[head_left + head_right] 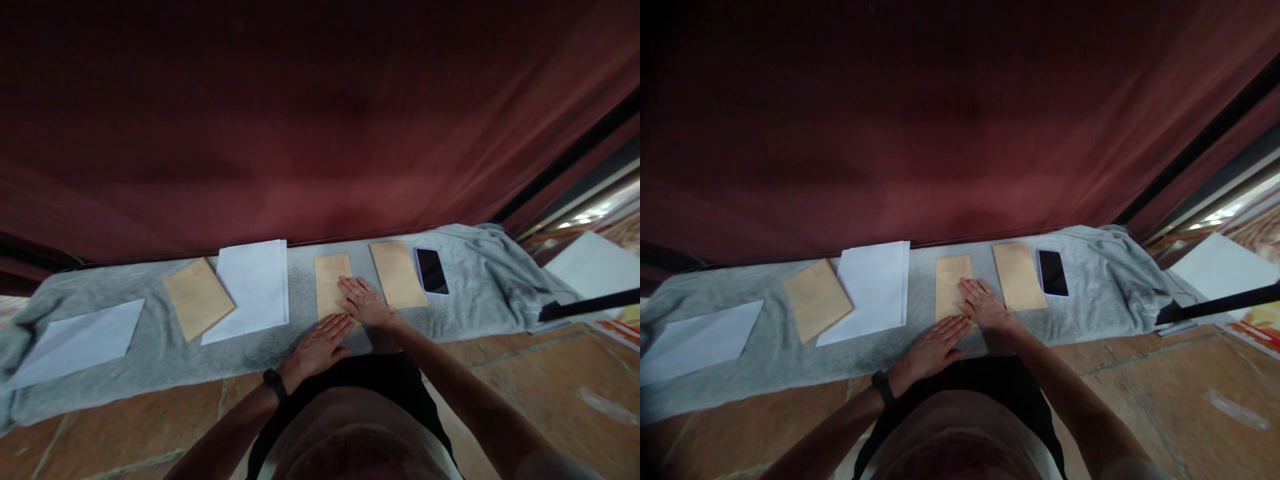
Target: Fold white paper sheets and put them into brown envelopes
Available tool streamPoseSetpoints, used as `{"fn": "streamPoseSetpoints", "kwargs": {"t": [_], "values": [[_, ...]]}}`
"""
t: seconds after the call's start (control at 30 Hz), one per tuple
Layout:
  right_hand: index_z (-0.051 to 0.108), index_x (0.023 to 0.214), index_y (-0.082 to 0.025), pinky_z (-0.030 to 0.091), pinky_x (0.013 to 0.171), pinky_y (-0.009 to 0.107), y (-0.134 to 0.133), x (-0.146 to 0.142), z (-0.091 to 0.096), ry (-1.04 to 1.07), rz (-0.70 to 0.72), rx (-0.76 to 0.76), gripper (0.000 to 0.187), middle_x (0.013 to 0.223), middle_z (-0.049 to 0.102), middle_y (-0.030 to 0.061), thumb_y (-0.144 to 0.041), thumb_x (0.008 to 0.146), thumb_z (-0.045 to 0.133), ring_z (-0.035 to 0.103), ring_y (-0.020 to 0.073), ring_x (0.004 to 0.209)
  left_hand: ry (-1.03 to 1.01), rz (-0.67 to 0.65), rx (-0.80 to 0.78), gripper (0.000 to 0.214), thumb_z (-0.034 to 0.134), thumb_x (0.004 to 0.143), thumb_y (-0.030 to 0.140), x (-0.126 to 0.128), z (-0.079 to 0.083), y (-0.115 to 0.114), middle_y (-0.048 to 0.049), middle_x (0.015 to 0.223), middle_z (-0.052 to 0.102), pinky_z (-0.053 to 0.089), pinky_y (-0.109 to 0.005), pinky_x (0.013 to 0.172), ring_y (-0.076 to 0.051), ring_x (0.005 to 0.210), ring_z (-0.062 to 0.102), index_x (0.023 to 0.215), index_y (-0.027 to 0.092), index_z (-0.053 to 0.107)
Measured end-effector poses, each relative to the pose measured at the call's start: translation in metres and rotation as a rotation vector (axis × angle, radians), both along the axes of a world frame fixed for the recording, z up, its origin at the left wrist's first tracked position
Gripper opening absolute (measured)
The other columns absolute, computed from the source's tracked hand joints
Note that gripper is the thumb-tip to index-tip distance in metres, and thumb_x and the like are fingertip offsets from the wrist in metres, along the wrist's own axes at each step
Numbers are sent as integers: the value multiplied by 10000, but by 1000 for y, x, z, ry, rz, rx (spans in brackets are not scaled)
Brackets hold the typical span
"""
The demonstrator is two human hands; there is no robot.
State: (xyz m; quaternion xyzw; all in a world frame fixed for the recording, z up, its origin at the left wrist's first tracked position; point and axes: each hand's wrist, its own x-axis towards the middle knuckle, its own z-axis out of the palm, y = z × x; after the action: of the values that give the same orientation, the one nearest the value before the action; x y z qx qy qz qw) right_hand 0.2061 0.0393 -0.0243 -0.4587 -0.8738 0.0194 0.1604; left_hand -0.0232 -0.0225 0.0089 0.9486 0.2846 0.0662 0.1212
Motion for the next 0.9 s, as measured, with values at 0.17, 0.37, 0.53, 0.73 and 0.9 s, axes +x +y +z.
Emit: {"fn": "streamPoseSetpoints", "kwargs": {"t": [0.17,0.37,0.53,0.73,0.9], "values": [[295,1584,-171,222,1254,484,-19,3,4,-5,41,-43,574,1614,352,109,-364,1055,404,319,226,1505,-23,26,13,582,482,1025,464,-2,-2,-1,-97,1581,434,311,-397,1231,-211,1490,358,1532,194,385],[308,1580,-173,232,1249,504,-39,6,11,-17,96,-76,569,1617,351,106,-385,1060,398,330,248,1500,-80,105,56,482,454,1044,413,-5,-4,-4,-129,1503,531,396,-399,1188,-217,1431,455,1449,152,484],[326,1573,-173,242,1248,503,-55,9,14,11,139,-69,578,1603,382,113,-387,1049,442,352,249,1489,-128,104,60,446,462,1042,385,-4,-5,-3,-115,1482,555,421,-400,1172,-212,1412,479,1430,167,498],[294,1584,-160,281,1236,506,-72,12,19,67,167,-92,638,1578,420,143,-416,1032,486,375,248,1477,-125,115,22,408,464,1041,360,-4,-3,-2,-86,1490,551,415,-388,1180,-197,1404,486,1415,204,514],[284,1589,-172,293,1235,500,-81,14,24,89,176,-126,641,1586,408,134,-435,1037,479,382,246,1474,-158,146,-9,400,361,1071,350,-5,-2,7,-66,1448,593,410,-384,1182,-173,1375,515,1419,228,515]]}}
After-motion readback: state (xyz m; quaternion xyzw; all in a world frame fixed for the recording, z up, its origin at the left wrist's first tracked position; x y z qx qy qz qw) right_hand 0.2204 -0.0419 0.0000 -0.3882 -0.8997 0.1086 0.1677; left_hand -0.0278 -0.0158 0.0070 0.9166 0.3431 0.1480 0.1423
